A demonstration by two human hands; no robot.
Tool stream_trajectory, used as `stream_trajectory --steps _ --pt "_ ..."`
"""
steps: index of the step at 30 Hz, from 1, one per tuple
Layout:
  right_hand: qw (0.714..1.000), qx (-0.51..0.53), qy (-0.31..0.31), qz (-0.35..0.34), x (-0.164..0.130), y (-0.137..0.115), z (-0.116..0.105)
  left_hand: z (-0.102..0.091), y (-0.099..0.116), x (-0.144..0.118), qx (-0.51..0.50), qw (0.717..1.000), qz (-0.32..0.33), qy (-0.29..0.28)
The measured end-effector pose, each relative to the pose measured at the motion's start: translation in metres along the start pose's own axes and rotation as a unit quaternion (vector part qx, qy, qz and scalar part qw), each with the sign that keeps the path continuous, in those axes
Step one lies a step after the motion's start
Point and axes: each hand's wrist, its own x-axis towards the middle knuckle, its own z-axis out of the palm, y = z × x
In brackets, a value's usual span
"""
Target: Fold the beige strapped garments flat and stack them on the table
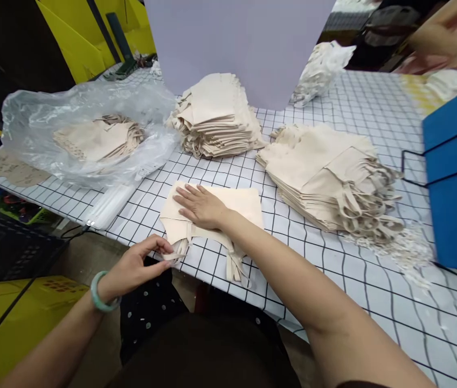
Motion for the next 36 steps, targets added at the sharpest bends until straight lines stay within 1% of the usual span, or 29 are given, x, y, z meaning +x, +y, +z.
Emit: stream_trajectory --steps 2,5,7,10,12,13,14,16,17,18,19,20,21,22,23,24,25,27,29,31,33,35,36 --pt "1.0 -0.009 0.017 -0.009 -0.001 0.003 0.005 -0.001 -0.003 -0.015 -0.047 0.998 -0.04 -0.018" --pt "1.0 -0.019 0.02 -0.008 -0.004 0.003 0.005 0.004 -0.013 -0.029 -0.09 0.99 -0.105 -0.01" --pt "1.0 -0.027 0.011 -0.002 -0.003 0.001 0.005 0.008 -0.02 -0.033 -0.132 0.981 -0.141 -0.004" --pt "0.999 -0.037 0.0 0.003 0.003 -0.002 0.005 0.013 -0.026 -0.034 -0.226 0.958 -0.176 -0.006" --pt "0.999 -0.035 0.009 0.004 0.003 -0.004 0.001 0.013 -0.028 -0.036 -0.268 0.943 -0.197 -0.001" --pt "0.999 -0.032 0.026 0.005 -0.001 -0.006 -0.003 0.012 -0.029 -0.038 -0.274 0.939 -0.209 0.004" --pt "0.998 -0.028 0.056 0.009 -0.008 -0.008 -0.009 0.01 -0.03 -0.04 -0.267 0.938 -0.219 0.013" --pt "0.987 -0.013 0.158 0.032 -0.037 -0.014 -0.024 0.003 -0.029 -0.043 -0.217 0.95 -0.22 0.044" --pt "0.975 0.0 0.216 0.056 -0.058 -0.019 -0.03 -0.001 -0.028 -0.043 -0.174 0.961 -0.202 0.068" --pt "0.958 0.015 0.273 0.087 -0.081 -0.026 -0.035 -0.005 -0.025 -0.04 -0.121 0.973 -0.168 0.098" --pt "0.942 0.034 0.309 0.128 -0.107 -0.034 -0.037 -0.008 -0.021 -0.035 -0.062 0.982 -0.12 0.129" --pt "0.928 0.048 0.324 0.176 -0.132 -0.044 -0.036 -0.01 -0.016 -0.026 -0.002 0.986 -0.059 0.156" --pt "0.921 0.057 0.32 0.216 -0.155 -0.055 -0.032 -0.008 -0.009 -0.013 0.055 0.984 0.006 0.171" --pt "0.92 0.059 0.301 0.245 -0.175 -0.066 -0.024 -0.005 -0.001 0.004 0.106 0.977 0.07 0.171" --pt "0.92 0.048 0.283 0.266 -0.191 -0.077 -0.014 0.002 0.007 0.024 0.151 0.969 0.124 0.153" --pt "0.921 0.03 0.269 0.281 -0.203 -0.087 -0.003 0.012 0.014 0.046 0.193 0.96 0.165 0.115" --pt "0.92 0.009 0.263 0.291 -0.21 -0.095 0.008 0.024 0.021 0.07 0.237 0.952 0.181 0.065" --pt "0.914 -0.027 0.271 0.301 -0.215 -0.107 0.026 0.049 0.029 0.112 0.323 0.931 0.163 -0.05" --pt "0.913 -0.045 0.286 0.287 -0.214 -0.113 0.036 0.07 0.03 0.141 0.381 0.908 0.127 -0.12" --pt "0.925 -0.058 0.287 0.243 -0.213 -0.117 0.037 0.082 0.027 0.152 0.408 0.895 0.108 -0.143" --pt "0.94 -0.066 0.274 0.19 -0.215 -0.119 0.032 0.083 0.025 0.153 0.411 0.895 0.105 -0.142" --pt "0.947 -0.053 0.273 0.162 -0.216 -0.115 0.023 0.08 0.028 0.155 0.389 0.906 0.097 -0.135" --pt "0.945 -0.04 0.283 0.16 -0.216 -0.109 0.017 0.079 0.031 0.16 0.363 0.918 0.092 -0.128"
